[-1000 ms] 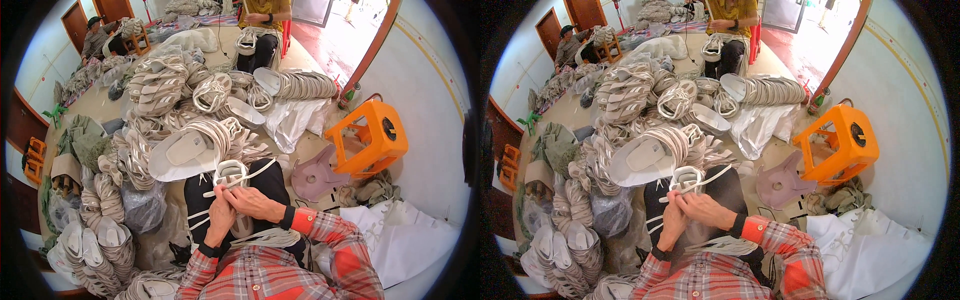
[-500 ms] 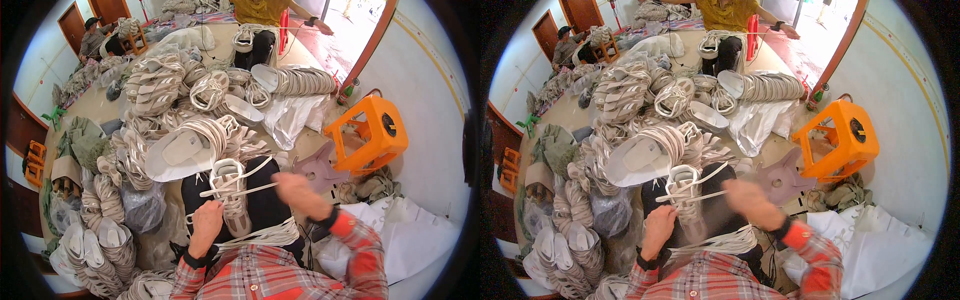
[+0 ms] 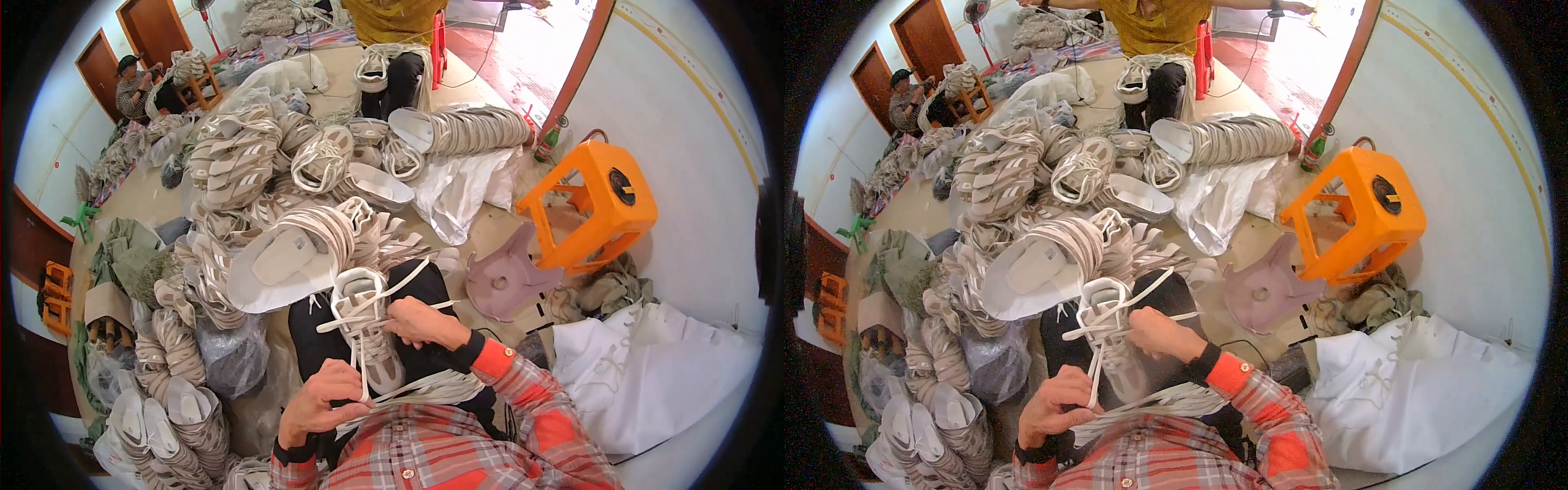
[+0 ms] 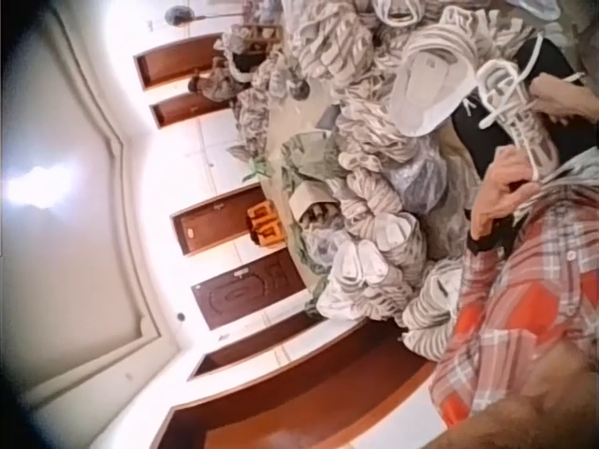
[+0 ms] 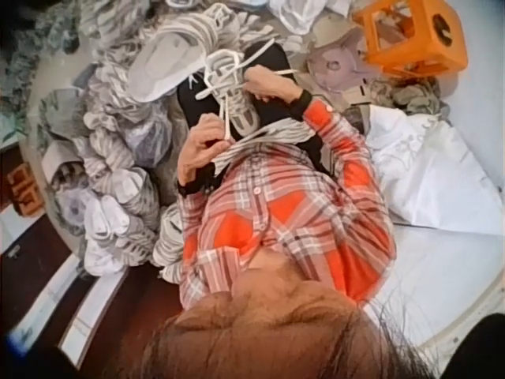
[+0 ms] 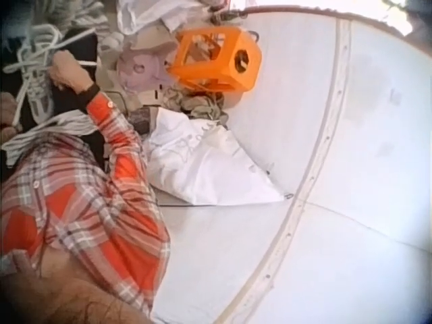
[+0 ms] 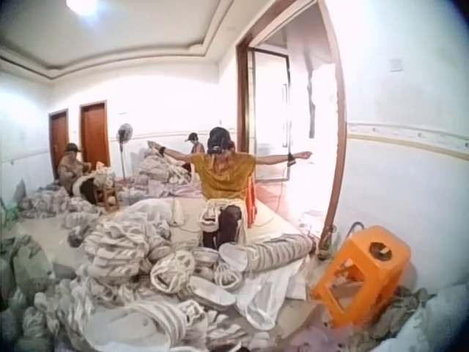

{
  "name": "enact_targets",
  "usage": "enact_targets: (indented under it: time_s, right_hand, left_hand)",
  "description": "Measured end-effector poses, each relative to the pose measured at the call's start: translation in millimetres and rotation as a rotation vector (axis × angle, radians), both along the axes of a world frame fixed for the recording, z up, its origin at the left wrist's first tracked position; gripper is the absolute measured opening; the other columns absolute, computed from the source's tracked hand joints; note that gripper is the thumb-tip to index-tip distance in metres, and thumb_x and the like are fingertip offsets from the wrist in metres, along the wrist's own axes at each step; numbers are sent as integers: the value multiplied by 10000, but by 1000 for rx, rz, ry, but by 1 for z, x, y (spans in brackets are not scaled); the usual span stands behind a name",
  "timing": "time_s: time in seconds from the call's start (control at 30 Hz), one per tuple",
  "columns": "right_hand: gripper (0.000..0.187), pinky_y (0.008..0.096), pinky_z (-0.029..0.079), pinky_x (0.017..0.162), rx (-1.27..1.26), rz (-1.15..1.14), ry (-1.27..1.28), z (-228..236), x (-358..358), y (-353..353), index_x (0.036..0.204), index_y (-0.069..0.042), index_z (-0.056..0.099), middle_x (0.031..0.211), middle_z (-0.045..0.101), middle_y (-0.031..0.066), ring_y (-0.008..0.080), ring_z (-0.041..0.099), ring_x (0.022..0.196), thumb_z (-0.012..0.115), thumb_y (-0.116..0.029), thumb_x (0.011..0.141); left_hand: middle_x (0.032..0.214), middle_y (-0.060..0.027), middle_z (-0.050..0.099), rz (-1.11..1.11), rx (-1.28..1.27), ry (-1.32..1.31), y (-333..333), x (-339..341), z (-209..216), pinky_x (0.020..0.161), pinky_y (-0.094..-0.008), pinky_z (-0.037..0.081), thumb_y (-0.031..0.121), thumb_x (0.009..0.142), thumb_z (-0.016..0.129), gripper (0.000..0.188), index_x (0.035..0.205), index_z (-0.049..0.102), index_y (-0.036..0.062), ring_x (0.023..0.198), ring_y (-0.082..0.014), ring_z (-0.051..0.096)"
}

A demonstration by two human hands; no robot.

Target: Lacing white shoe uppers while seated in a manufacturing area.

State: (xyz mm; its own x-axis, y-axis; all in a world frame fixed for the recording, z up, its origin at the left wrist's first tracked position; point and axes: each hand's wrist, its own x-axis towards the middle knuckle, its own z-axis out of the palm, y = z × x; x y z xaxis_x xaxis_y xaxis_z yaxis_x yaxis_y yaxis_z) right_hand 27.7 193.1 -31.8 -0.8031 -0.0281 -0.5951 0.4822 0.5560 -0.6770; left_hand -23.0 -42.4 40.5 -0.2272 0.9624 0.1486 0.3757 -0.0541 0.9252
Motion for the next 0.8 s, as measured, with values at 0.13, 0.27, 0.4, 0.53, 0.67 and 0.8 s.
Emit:
enact_targets:
  time_s: [0.13,0.27,0.4,0.53,0.67,0.8]
  right_hand:
    - [202,301,478,439,22,-197,107,29,32,21,778,8,588,616,605,91,171,609,518,580,-183,841]
    - [181,374,490,597,929,-396,357,28,144,150,870,-6,626,706,609,196,305,618,641,598,-155,771]
    - [227,299,500,610,474,-997,507,40,229,221,998,24,616,835,666,123,205,628,672,551,-131,846]
    - [274,251,475,582,-265,-1606,1088,27,262,257,1110,40,537,967,628,133,157,602,749,532,-106,879]
    - [238,202,423,546,84,-1552,1068,23,188,200,1031,33,569,891,606,95,109,530,661,561,-138,864]
    - [131,296,475,683,-235,-719,716,6,85,47,880,-26,625,736,617,70,170,599,744,557,-130,838]
  left_hand:
    - [712,-80,614,238,-376,70,-15,1,-15,681,-321,411,112,755,671,236,988,677,74,735,-220,574]
    - [806,-137,616,588,-323,345,-2,3,-41,689,-352,462,72,791,614,340,1128,577,40,786,-276,599]
    - [939,-151,584,512,-158,193,40,-4,-59,712,-374,483,26,800,565,349,1147,530,27,833,-321,586]
    - [856,-140,520,339,-49,476,91,26,-90,594,-388,501,19,793,544,228,1019,535,51,677,-331,574]
    - [829,-121,536,64,-41,267,79,66,-89,558,-390,492,54,824,535,155,978,548,58,685,-307,603]
    - [767,-124,644,476,-73,122,57,53,-78,585,-318,503,101,855,552,206,1043,603,37,668,-249,644]
